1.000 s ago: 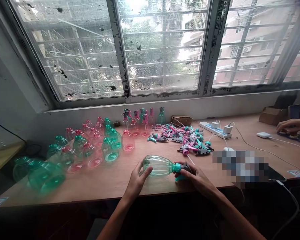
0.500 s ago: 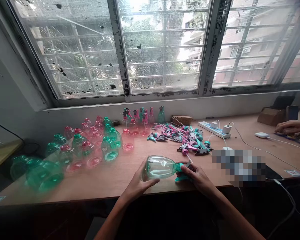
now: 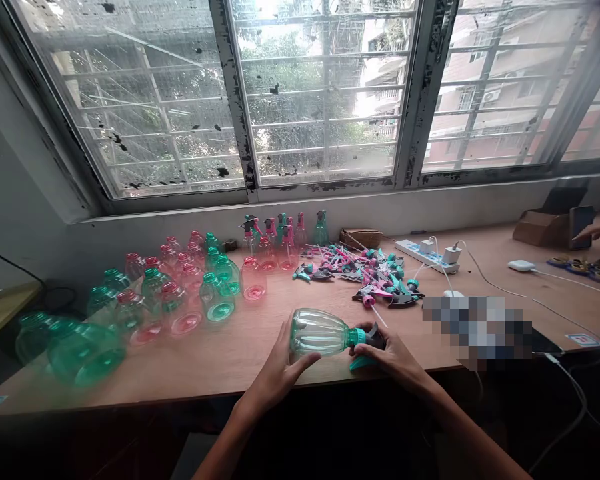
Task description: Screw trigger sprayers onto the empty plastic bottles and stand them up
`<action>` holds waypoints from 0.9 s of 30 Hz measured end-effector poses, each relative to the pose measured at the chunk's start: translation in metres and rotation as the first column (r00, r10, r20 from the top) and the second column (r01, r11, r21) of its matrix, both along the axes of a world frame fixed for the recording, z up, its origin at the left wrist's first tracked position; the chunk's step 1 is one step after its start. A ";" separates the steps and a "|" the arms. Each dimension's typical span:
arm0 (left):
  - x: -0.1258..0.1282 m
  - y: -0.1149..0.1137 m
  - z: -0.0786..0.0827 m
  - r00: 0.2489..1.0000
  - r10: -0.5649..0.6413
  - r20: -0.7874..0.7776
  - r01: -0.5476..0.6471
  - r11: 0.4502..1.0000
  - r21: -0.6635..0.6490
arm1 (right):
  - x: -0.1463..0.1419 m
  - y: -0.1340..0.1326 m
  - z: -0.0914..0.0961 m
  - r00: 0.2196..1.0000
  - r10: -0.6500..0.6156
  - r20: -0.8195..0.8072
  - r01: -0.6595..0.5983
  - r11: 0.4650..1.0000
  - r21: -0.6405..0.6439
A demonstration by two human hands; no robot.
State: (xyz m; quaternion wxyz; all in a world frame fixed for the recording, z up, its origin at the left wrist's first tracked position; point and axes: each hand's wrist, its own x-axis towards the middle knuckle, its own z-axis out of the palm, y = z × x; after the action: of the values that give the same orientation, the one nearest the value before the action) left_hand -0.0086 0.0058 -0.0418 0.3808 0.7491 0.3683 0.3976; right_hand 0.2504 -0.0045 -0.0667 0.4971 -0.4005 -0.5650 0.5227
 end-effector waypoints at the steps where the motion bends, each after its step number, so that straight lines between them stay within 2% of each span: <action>1: 0.000 0.000 -0.002 1.000 0.000 -0.007 0.000 1.000 0.006 | 0.000 0.000 0.000 1.000 -0.013 0.008 0.013 1.000 0.008; 6: -0.001 0.001 -0.009 0.998 0.023 -0.055 -0.020 0.998 0.055 | -0.001 0.003 -0.004 0.999 -0.035 -0.011 0.035 0.999 0.015; 14: -0.001 0.000 -0.005 0.998 0.032 -0.054 -0.030 0.999 0.041 | 0.000 0.000 0.000 0.999 0.053 -0.008 -0.053 0.999 0.001; 20: 0.002 0.000 -0.012 0.991 0.111 -0.081 -0.094 0.977 0.191 | -0.002 0.002 0.001 0.998 0.020 -0.056 -0.021 1.000 -0.019; 27: -0.001 -0.001 -0.003 0.996 0.062 -0.063 -0.058 0.997 0.053 | -0.003 -0.001 0.005 0.999 0.023 -0.033 -0.023 1.000 -0.002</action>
State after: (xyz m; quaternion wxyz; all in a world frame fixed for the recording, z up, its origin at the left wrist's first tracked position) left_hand -0.0093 0.0052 -0.0450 0.3371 0.7598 0.3925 0.3937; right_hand 0.2470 -0.0052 -0.0618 0.5001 -0.3859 -0.5606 0.5355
